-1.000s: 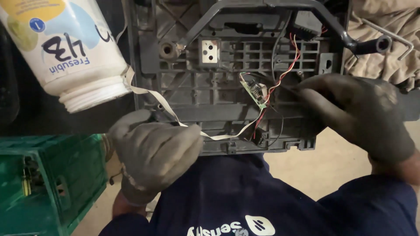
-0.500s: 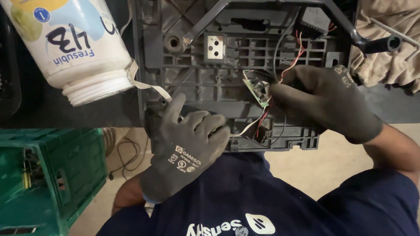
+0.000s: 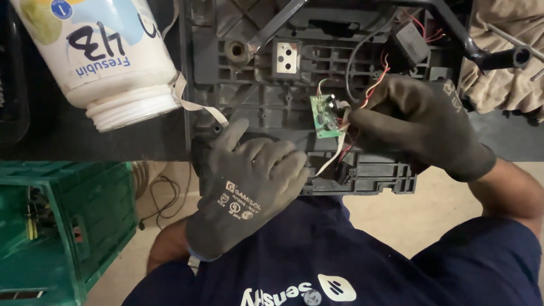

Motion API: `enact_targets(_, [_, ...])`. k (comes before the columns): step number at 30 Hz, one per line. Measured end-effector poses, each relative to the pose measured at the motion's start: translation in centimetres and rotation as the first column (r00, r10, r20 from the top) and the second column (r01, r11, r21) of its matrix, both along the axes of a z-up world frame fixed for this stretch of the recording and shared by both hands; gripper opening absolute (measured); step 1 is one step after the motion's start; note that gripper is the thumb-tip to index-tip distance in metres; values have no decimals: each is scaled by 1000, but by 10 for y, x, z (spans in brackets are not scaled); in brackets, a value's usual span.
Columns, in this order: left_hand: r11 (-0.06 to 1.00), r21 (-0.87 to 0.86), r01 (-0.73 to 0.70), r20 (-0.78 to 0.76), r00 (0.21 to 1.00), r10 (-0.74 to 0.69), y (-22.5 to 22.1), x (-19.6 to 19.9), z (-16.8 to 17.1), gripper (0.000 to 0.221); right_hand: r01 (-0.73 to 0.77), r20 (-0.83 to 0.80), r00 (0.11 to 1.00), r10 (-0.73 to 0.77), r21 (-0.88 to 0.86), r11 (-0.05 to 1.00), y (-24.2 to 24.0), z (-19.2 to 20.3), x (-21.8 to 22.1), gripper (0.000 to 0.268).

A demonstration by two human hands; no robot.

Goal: Wiring and managing a circuit board within a plastic device housing

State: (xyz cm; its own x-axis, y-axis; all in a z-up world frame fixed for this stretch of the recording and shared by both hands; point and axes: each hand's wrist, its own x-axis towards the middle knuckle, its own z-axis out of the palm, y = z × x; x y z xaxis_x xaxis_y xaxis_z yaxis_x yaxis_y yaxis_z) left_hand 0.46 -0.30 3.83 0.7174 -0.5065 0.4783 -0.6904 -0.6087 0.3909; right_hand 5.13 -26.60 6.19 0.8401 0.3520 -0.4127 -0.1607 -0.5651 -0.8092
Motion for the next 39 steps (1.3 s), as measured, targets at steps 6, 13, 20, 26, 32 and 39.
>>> enact_targets(6, [999, 32, -36, -42, 998, 37, -6, 4, 4, 8, -326, 251, 924, 287, 129, 937, -7, -21, 3, 13])
enact_targets(13, [981, 153, -121, -95, 986, 136, -5, -2, -5, 14, -250, 109, 965, 237, 124, 960, -9, -16, 5, 19])
enact_targets(20, [991, 70, -116, -126, 984, 124, 2, 2, 6, 8, -299, 143, 950, 277, 173, 938, -13, -17, 10, 32])
enact_targets(26, [984, -75, -163, -33, 986, 161, 32, -1, -5, 10, -243, 258, 937, 234, 5, 970, -37, -29, 2, 24])
enact_targets(32, [978, 36, -207, -50, 977, 209, 43, 2, 6, 16, -444, 294, 877, 380, 198, 874, -31, -32, 12, 21])
enact_targets(39, [977, 70, -203, 102, 975, 195, 42, 1, -13, 13, -600, 339, 762, 552, 48, 799, -24, -2, 16, 28])
